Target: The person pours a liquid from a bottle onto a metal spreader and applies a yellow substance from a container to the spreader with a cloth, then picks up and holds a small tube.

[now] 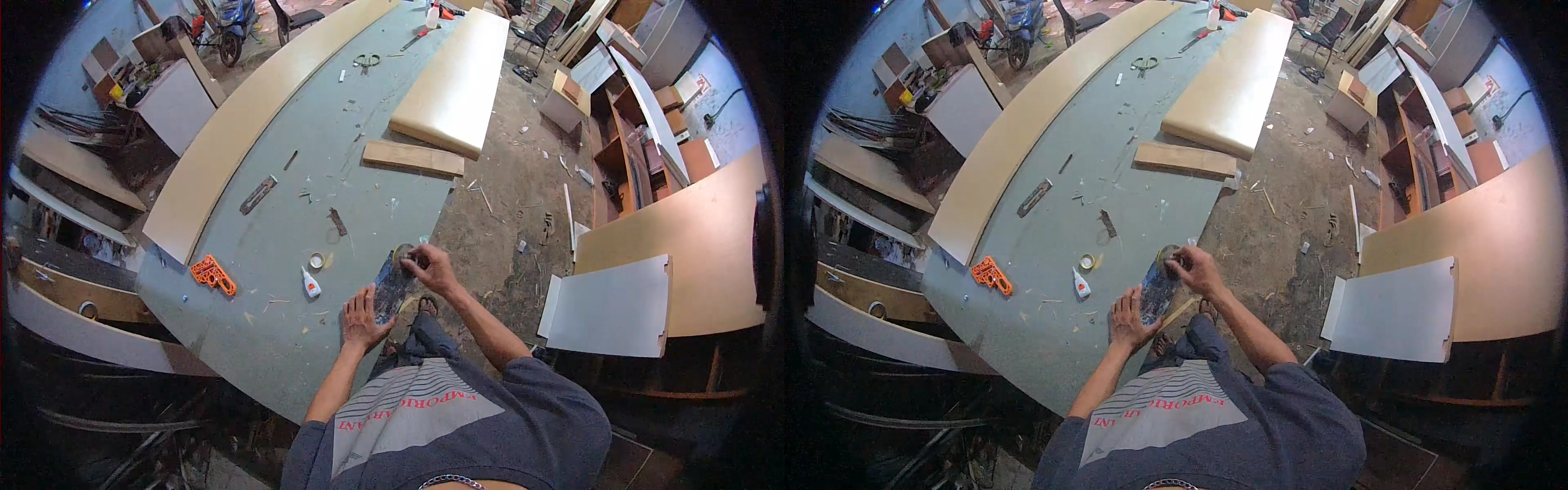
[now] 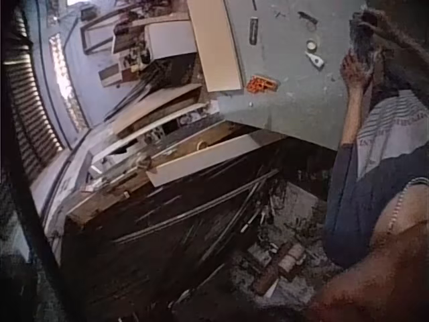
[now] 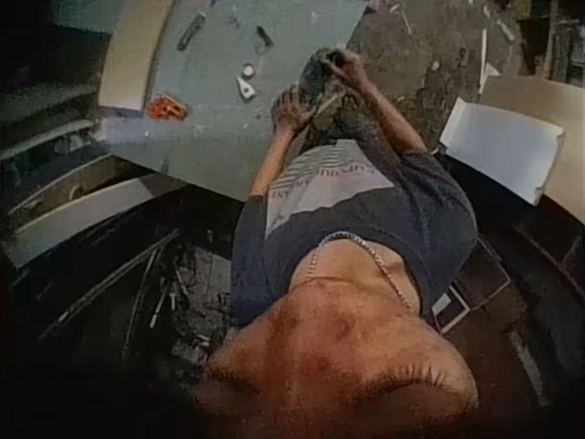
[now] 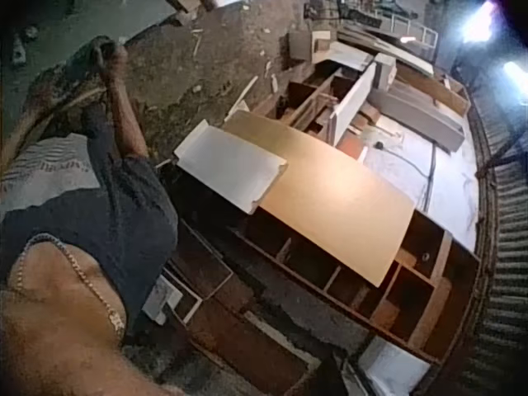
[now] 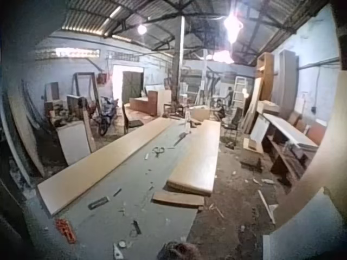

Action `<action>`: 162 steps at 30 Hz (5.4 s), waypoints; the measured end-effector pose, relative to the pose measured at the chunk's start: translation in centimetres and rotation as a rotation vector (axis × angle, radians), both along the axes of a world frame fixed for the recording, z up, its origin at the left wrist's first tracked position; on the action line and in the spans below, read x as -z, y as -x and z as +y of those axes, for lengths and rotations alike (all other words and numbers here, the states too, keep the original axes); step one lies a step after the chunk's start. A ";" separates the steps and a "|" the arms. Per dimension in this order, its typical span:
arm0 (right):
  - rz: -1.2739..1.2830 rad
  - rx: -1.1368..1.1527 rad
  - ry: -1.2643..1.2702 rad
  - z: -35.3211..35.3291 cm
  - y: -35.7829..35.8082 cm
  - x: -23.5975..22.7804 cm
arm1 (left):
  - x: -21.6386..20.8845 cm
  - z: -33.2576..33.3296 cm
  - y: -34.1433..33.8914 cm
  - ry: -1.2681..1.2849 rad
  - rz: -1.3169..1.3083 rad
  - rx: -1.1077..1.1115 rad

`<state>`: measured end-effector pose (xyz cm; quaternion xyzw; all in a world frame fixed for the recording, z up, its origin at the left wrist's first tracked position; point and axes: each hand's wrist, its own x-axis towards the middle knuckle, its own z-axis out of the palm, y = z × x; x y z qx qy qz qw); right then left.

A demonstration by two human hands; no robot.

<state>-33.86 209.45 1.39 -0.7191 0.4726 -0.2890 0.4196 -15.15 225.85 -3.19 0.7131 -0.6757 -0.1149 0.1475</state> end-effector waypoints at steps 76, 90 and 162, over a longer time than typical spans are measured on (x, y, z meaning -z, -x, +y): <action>-0.634 -0.019 -0.681 -18.6 1.4 5.7 | 0.6 -0.9 1.7 0.025 -0.028 -0.184; -0.244 -0.305 -0.326 -21.0 10.6 5.6 | -0.5 -8.9 1.8 0.264 -0.195 -1.007; 0.453 -0.195 -0.039 21.9 20.2 26.3 | 3.8 21.9 -8.4 1.252 0.696 -1.087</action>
